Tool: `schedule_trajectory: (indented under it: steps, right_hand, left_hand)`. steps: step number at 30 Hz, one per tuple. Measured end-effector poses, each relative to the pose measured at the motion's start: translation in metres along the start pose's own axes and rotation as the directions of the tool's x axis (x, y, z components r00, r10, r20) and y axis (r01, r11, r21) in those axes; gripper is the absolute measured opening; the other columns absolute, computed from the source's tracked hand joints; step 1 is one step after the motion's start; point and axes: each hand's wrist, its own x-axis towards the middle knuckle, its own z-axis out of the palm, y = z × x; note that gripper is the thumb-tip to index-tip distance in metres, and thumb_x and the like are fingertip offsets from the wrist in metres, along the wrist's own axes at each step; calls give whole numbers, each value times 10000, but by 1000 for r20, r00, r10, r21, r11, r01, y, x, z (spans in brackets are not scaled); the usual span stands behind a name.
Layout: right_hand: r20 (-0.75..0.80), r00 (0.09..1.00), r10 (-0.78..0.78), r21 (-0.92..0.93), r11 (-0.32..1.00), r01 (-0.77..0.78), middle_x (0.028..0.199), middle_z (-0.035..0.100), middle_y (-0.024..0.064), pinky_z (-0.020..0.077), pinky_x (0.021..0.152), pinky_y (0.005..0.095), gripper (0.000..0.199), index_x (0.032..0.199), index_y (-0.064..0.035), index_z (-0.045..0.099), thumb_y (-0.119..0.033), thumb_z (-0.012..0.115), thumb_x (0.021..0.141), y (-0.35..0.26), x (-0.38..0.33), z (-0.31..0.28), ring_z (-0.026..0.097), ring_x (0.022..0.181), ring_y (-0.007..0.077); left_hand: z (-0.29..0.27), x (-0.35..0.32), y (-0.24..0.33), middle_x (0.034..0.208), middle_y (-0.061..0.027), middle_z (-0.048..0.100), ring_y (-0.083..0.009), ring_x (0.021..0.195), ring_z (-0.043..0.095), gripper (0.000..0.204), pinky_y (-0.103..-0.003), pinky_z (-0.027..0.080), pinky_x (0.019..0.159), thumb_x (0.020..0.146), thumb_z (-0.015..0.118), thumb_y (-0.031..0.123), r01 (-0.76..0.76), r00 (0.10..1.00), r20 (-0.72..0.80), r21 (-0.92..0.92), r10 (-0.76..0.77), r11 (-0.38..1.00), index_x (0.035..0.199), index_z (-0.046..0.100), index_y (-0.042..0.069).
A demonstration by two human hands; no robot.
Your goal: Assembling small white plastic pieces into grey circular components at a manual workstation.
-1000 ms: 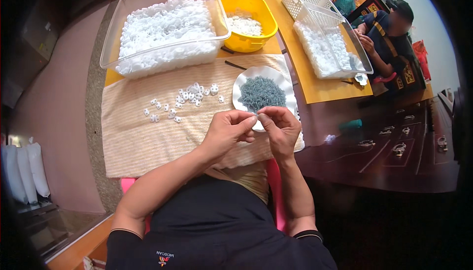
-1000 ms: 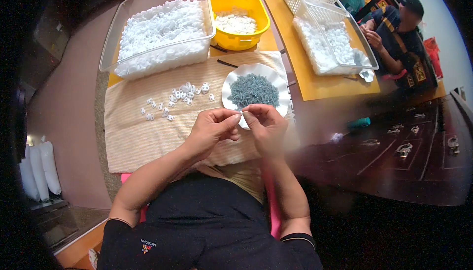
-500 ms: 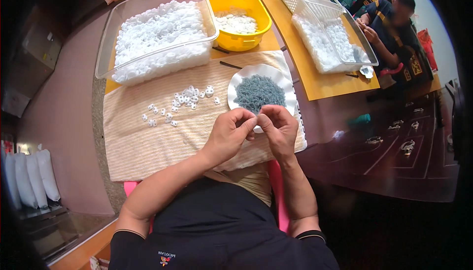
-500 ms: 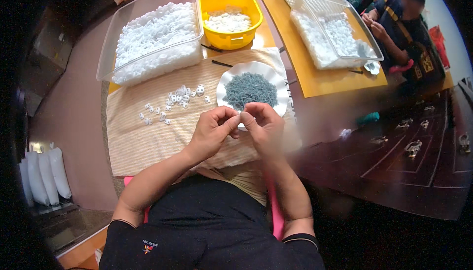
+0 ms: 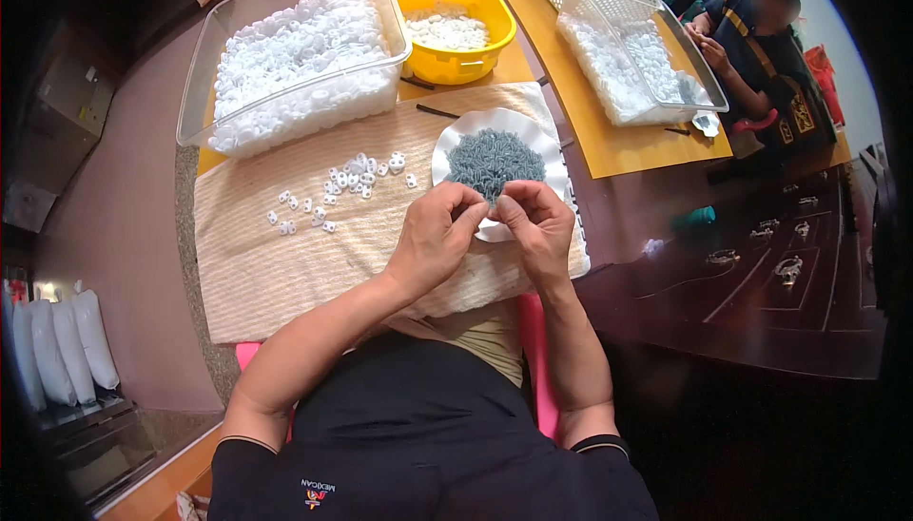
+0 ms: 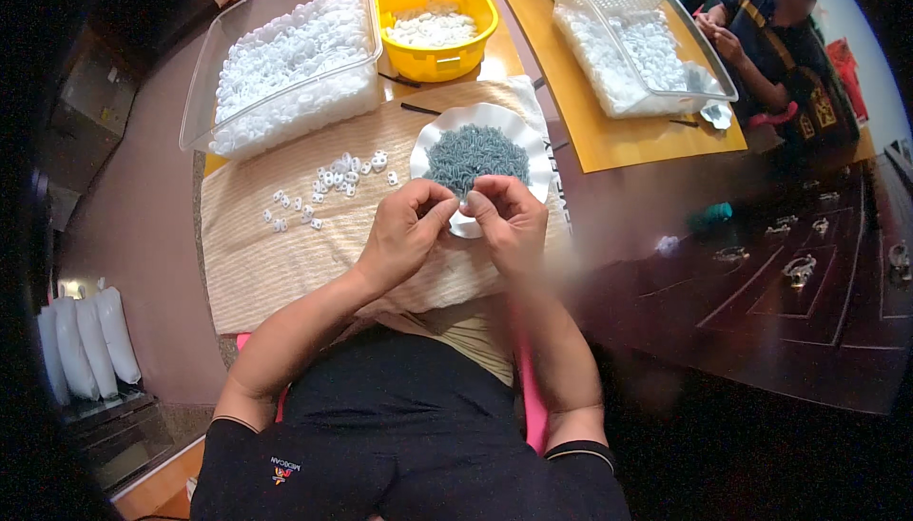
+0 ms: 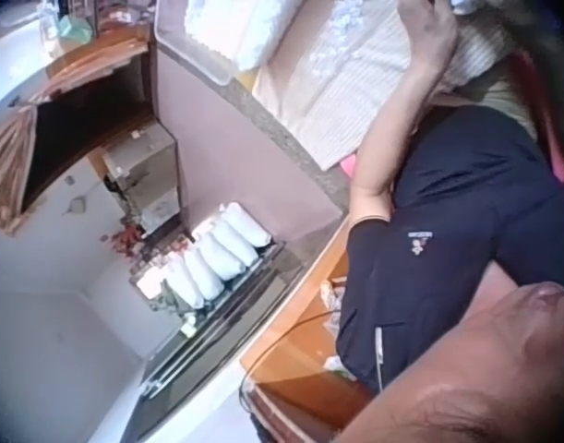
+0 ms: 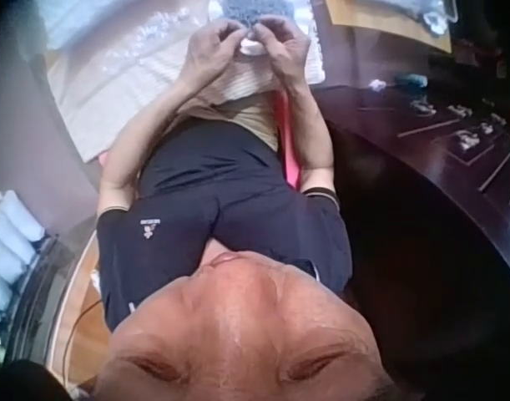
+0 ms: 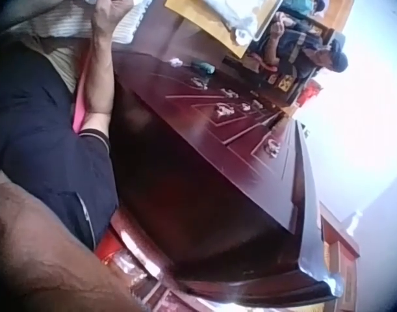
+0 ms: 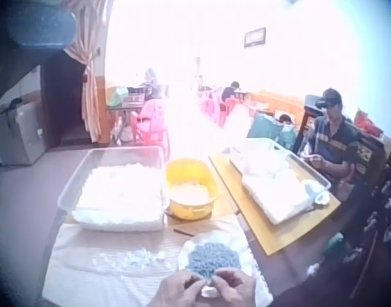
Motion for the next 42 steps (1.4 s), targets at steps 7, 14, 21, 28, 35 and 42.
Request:
schedule_trajectory:
  steps: [7,14,21,28,35,42]
  right_hand:
    - [-53,996,-67,9,998,67,858,656,61,550,711,251,145,1021,43,620,-20,633,890,-5,-4,-1,667,767,144]
    - [-68,993,-100,-83,992,94,847,648,33,518,692,220,119,986,38,635,-10,650,878,-14,-10,5,637,743,107]
    - [483,868,-112,-562,721,406,818,631,131,496,631,317,152,931,6,627,8,674,786,-28,-31,-7,630,699,250]
    - [602,798,36,-760,334,558,844,593,108,502,705,406,193,942,-35,635,-46,602,753,-20,-46,9,597,836,297]
    - [638,760,124,-765,210,608,889,568,154,483,779,392,223,961,-3,588,4,554,741,-26,-49,18,573,879,311]
    - [594,799,-94,-731,349,586,901,573,160,488,763,375,204,973,7,578,42,555,774,-27,-50,24,578,850,322]
  left_hand:
    - [-2,-1,5,769,-159,623,-261,690,622,132,-344,486,634,851,628,108,110,994,-16,-80,-112,991,875,640,-21]
    - [-5,-1,4,776,-159,630,-268,695,627,125,-357,485,637,847,635,112,63,997,-50,-25,-64,998,862,656,-11]
    - [-10,5,0,775,-172,625,-313,743,626,108,-395,487,666,816,656,114,-195,978,-4,317,206,928,854,672,13]
    - [-16,-3,0,772,-110,651,-175,676,631,105,-283,497,597,820,682,77,-132,985,-91,125,144,983,894,686,4]
    - [-41,-29,-10,787,-34,650,-84,659,607,127,-218,519,589,873,665,74,175,982,-10,-332,-189,927,957,673,-21]
    - [-65,-50,-8,873,-63,648,-107,743,625,210,-251,558,705,902,630,76,420,888,129,-616,-441,666,1078,621,-38]
